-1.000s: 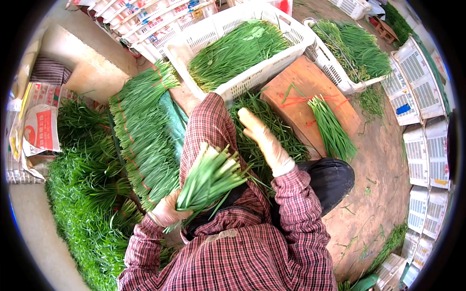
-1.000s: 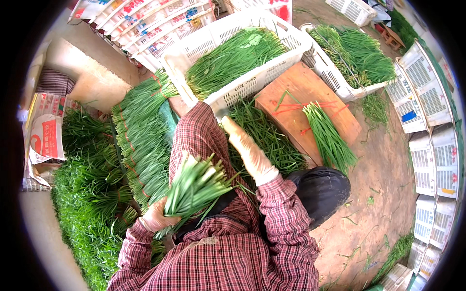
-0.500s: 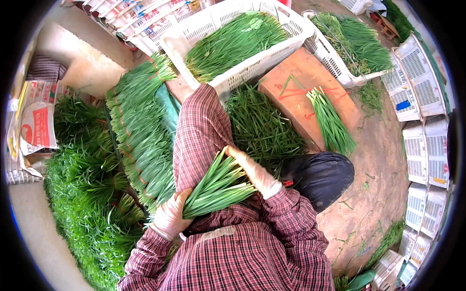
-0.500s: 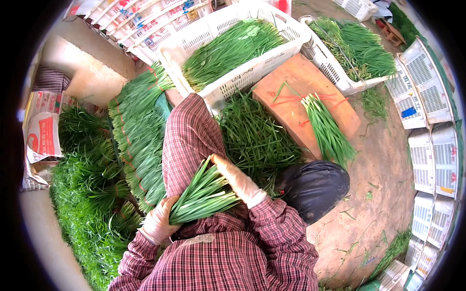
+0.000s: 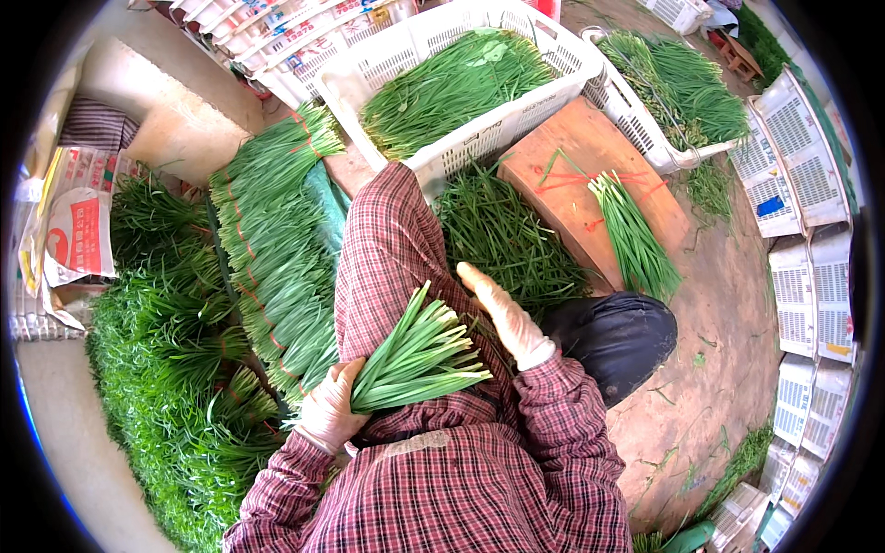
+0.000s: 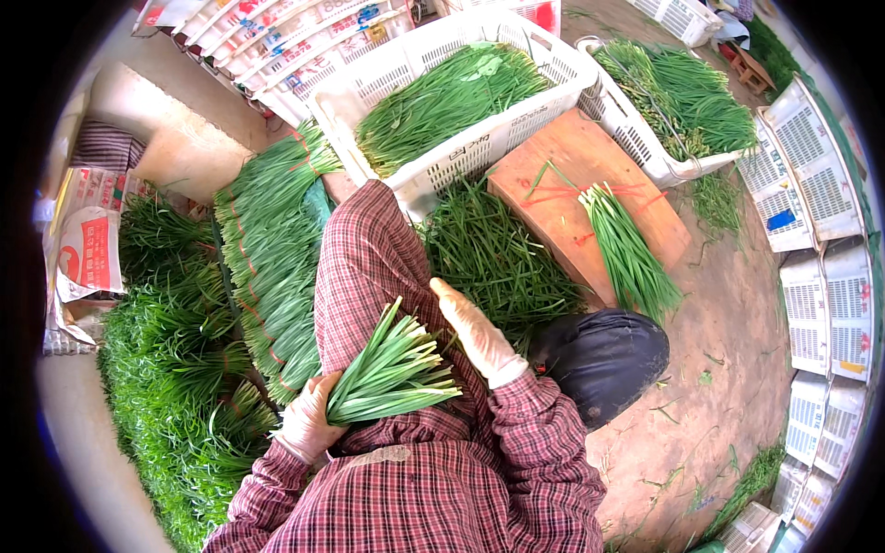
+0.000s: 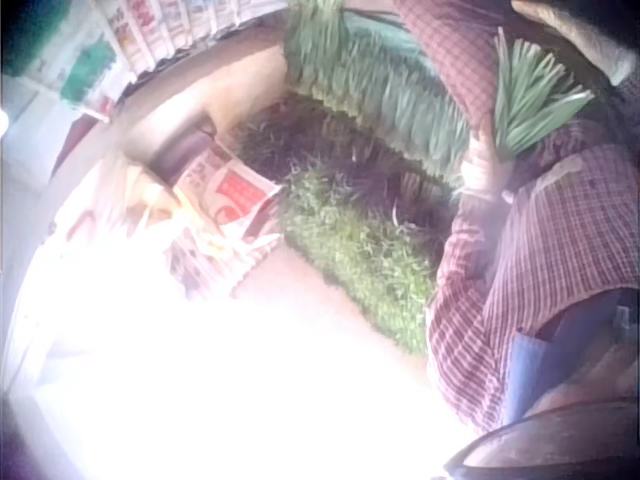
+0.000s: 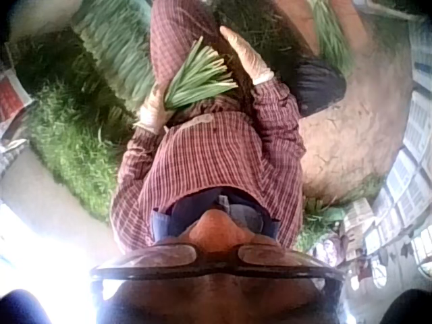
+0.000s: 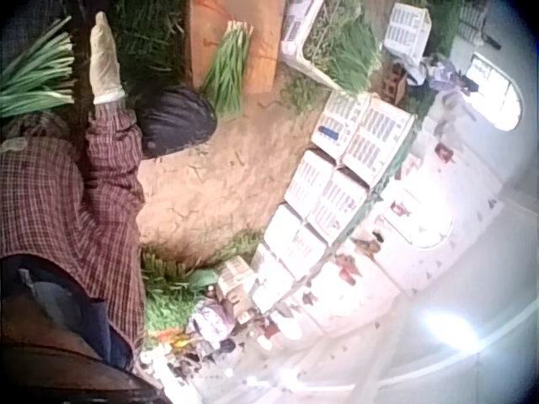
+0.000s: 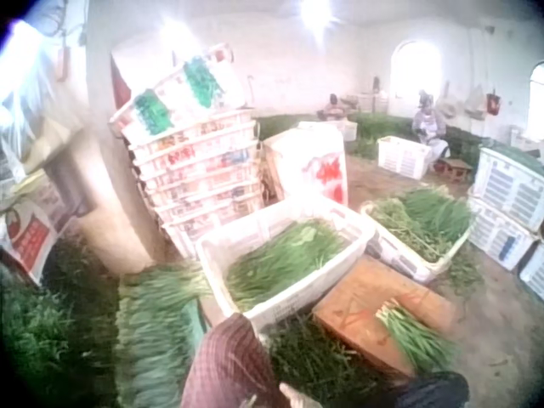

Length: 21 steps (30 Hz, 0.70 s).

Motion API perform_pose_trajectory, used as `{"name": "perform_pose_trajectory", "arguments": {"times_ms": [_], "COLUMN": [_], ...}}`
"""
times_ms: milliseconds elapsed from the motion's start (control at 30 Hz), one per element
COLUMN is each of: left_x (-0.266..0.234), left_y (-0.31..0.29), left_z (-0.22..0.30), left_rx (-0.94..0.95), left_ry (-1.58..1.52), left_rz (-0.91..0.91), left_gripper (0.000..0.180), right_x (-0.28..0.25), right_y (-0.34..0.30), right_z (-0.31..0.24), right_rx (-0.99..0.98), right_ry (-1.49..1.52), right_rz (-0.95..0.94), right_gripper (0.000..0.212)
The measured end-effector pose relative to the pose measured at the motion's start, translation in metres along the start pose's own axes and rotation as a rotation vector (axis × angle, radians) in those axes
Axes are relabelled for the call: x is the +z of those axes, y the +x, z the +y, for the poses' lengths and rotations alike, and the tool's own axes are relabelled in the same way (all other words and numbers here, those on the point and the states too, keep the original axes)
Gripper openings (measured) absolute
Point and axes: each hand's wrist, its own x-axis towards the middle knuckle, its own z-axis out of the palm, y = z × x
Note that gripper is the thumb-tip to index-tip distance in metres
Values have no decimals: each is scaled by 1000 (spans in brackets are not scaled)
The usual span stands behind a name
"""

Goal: The person bundles stalks of green onions by hand, strips away the outer leaves, and secures each bundle with a red tie before placing it into a white plastic crate.

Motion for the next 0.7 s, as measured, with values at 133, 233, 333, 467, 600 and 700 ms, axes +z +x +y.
{"name": "perform_pose_trajectory", "arguments": {"times_ms": [133, 233, 333, 467, 600, 700], "left_x": [8, 18, 17, 3, -2, -19], "left_y": [1, 2, 6, 15, 27, 41], "left_z": [-7, -13, -18, -17, -8, 21], "left_rx": [25, 25, -24, -341, -459, -470], "left_ry": [-1, 12, -156, -1034, -1260, -1486], "left_rz": [37, 67, 14, -227, -391, -430], "left_gripper": [81, 77, 72, 72, 68, 56], "right_x": [-17, -31, -38, -38, -29, -20], "right_y": [-17, -29, -48, -66, -76, -71], "right_z": [-13, 8, 13, 0, -18, -16], "right_rx": [121, 160, 1, 101, 186, 191], "right_ry": [-33, -363, -1030, -1129, -1085, -1077], "right_rz": [-26, -53, 13, 30, -18, -147], "right_gripper": [57, 62, 48, 44, 54, 57]}}
